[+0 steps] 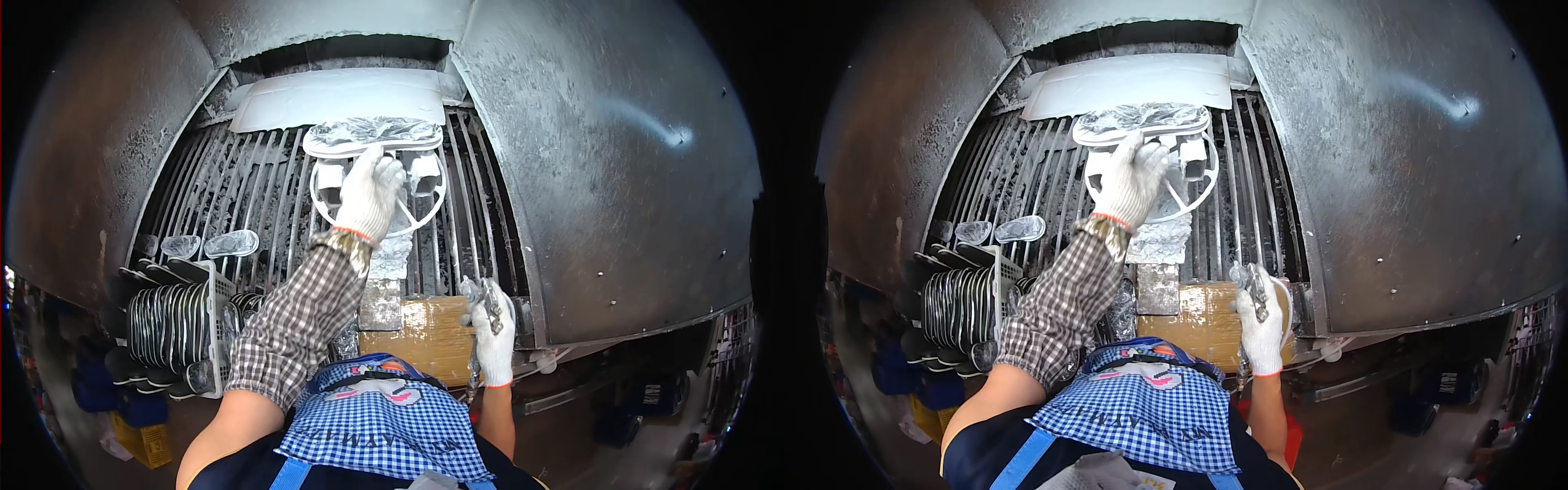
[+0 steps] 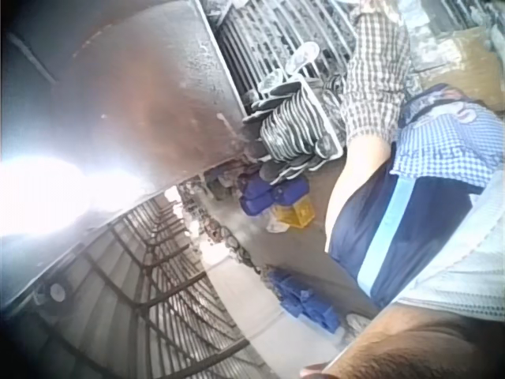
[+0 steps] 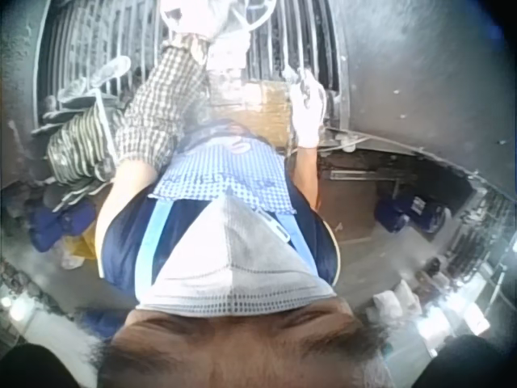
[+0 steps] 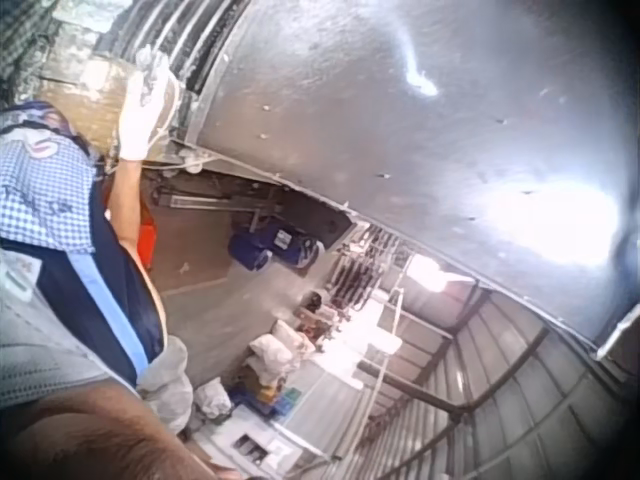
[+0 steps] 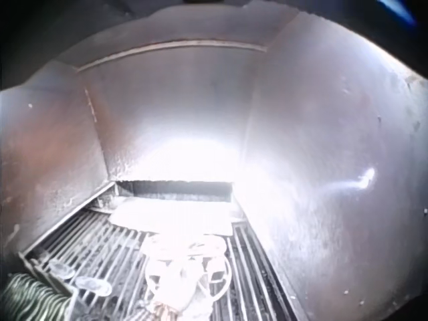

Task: The person retrieves black slipper soles from a rack and places them onto a rotating fixture. Using a spray gun, they apply a white coating to the soles while the fixture spins. The person repeats this process for multiple soles, handling them one at a time.

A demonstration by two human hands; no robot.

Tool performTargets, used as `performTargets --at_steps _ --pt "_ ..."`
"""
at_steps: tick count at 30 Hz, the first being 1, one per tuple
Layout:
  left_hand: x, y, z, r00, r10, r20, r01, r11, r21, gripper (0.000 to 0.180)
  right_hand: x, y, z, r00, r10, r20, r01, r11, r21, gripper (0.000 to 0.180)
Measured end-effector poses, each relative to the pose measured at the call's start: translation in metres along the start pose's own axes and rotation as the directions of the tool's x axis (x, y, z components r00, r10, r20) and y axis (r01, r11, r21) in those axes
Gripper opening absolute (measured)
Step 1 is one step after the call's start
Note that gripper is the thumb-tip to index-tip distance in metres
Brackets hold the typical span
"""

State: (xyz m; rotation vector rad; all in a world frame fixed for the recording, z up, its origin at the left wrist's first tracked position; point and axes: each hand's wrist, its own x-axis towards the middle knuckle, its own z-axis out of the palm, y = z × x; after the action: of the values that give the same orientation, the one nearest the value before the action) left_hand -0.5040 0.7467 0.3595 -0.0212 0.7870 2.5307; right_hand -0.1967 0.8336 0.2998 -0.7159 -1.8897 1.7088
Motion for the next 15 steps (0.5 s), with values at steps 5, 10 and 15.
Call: performTargets --at_steps 5,10,15 --pt "0.016 -0.002 0.025 0.993 -0.009 -0.116 0.002 0.998 -0.057 0.055 -0.014 0.016 -0.004 0.998 0.002 -0.058 -0.004 0.999 -0.033 0.058" --pt "0.021 -0.006 -0.002 0.903 0.374 0.21 -0.392 0.52 0.759 0.041 -0.018 0.035 -0.009 0.999 -0.046 -0.023 0.045 0.998 -0.047 0.054" --pt "-0.015 0.04 0.005 0.988 0.139 0.065 -0.152 0.825 0.544 0.039 -0.016 0.061 -0.011 0.999 -0.026 -0.044 0.022 0.996 -0.092 0.061"
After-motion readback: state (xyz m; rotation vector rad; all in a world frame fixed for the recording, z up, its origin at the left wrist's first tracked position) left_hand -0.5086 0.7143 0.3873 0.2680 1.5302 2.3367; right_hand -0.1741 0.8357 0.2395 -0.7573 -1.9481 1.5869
